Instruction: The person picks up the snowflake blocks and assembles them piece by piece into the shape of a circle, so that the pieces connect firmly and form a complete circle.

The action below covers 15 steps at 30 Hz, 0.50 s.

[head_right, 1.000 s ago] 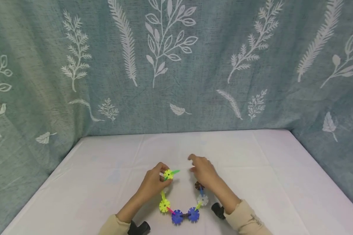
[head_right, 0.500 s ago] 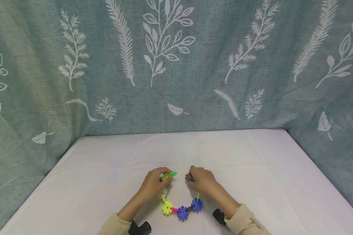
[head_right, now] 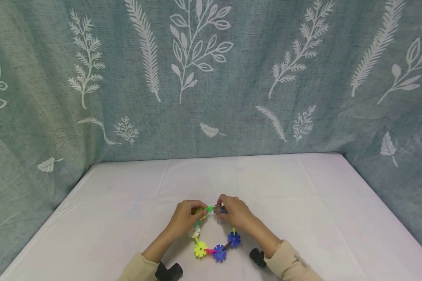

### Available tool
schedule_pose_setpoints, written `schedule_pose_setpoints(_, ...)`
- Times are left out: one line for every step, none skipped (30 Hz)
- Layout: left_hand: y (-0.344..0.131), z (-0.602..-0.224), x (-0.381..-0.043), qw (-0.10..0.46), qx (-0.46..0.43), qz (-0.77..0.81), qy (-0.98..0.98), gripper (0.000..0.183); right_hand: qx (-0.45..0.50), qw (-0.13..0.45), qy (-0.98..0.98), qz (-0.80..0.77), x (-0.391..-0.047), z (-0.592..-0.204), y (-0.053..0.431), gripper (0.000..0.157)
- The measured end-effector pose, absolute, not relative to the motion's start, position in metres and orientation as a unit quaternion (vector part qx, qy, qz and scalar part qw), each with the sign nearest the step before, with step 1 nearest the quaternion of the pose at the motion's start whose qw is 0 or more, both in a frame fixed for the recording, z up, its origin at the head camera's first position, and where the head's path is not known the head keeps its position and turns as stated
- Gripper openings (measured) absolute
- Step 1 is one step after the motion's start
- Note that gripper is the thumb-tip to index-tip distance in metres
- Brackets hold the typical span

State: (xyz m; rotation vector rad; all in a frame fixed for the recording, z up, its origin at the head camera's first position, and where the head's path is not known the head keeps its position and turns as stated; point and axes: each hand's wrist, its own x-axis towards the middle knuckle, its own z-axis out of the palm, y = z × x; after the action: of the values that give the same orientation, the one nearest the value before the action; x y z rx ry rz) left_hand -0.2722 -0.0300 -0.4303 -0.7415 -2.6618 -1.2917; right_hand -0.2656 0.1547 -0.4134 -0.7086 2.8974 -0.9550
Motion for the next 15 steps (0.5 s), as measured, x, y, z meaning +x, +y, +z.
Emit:
schedule_pose_setpoints(-0.030, -0.430, -0.272, 0.045, -0.242, -0.423, -0.872, 0.008, -0.224, 0.005, 0.925, -0.308, -0.266, -0.414, 0.154, 0.025)
schedule_pose_setpoints(-0.030, -0.430, -0.272, 0.045, -0.241, -0.422, -0.873, 0.008, -0.223, 0.006, 0.924, -0.311, -0.266, -0.414, 0.154, 0.025)
schedule_pose_setpoints(-0.030, -0.430, -0.272, 0.046, -0.240, -0.422, -0.873, 0.008, -0.223, 0.005, 0.923, -0.313, -0.266, -0.414, 0.154, 0.025)
schedule_pose_setpoints(-0.030, -0.430, -0.271, 0.046, -0.240, -0.422, -0.873, 0.007, -0.225, 0.004, 0.922, -0.315, -0.266, -0.414, 0.153, 0.024)
schedule_pose_setpoints(-0.031, -0.429, -0.271, 0.046, -0.240, -0.423, -0.873, 0.007, -0.228, 0.004, 0.921, -0.317, -0.267, -0.414, 0.152, 0.024)
schedule_pose_setpoints(-0.031, -0.429, -0.270, 0.047, -0.238, -0.423, -0.873, 0.007, -0.233, 0.003, 0.919, -0.317, -0.267, -0.414, 0.151, 0.023)
schedule_pose_setpoints(-0.031, -0.429, -0.270, 0.050, -0.236, -0.423, -0.873, 0.007, -0.239, 0.002, 0.917, -0.318, -0.268, -0.414, 0.151, 0.022)
schedule_pose_setpoints(-0.031, -0.429, -0.269, 0.052, -0.233, -0.423, -0.874, 0.007, -0.247, -0.001, 0.916, -0.317, -0.268, -0.414, 0.150, 0.022)
schedule_pose_setpoints(-0.031, -0.429, -0.268, 0.053, -0.229, -0.424, -0.875, 0.006, -0.254, -0.004, 0.914, -0.317, -0.268, -0.413, 0.149, 0.021)
schedule_pose_setpoints(-0.031, -0.429, -0.268, 0.055, -0.226, -0.426, -0.875, 0.006, -0.260, -0.008, 0.912, -0.316, -0.269, -0.413, 0.148, 0.021)
schedule_pose_setpoints(-0.032, -0.429, -0.267, 0.057, -0.221, -0.427, -0.875, 0.006, -0.264, -0.011, 0.911, -0.316, -0.269, -0.413, 0.147, 0.021)
schedule_pose_setpoints(-0.032, -0.429, -0.266, 0.060, -0.216, -0.428, -0.875, 0.006, -0.268, -0.014, 0.910, -0.315, -0.269, -0.414, 0.146, 0.021)
schedule_pose_setpoints(-0.032, -0.429, -0.265, 0.063, -0.213, -0.429, -0.876, 0.006, -0.271, -0.017, 0.909, -0.315, -0.270, -0.414, 0.145, 0.021)
schedule_pose_setpoints(-0.032, -0.429, -0.264, 0.065, -0.209, -0.429, -0.876, 0.006, -0.275, -0.021, 0.908, -0.314, -0.270, -0.414, 0.144, 0.021)
schedule_pose_setpoints(-0.032, -0.429, -0.263, 0.067, -0.208, -0.429, -0.876, 0.006, -0.277, -0.021, 0.908, -0.315, -0.270, -0.414, 0.143, 0.021)
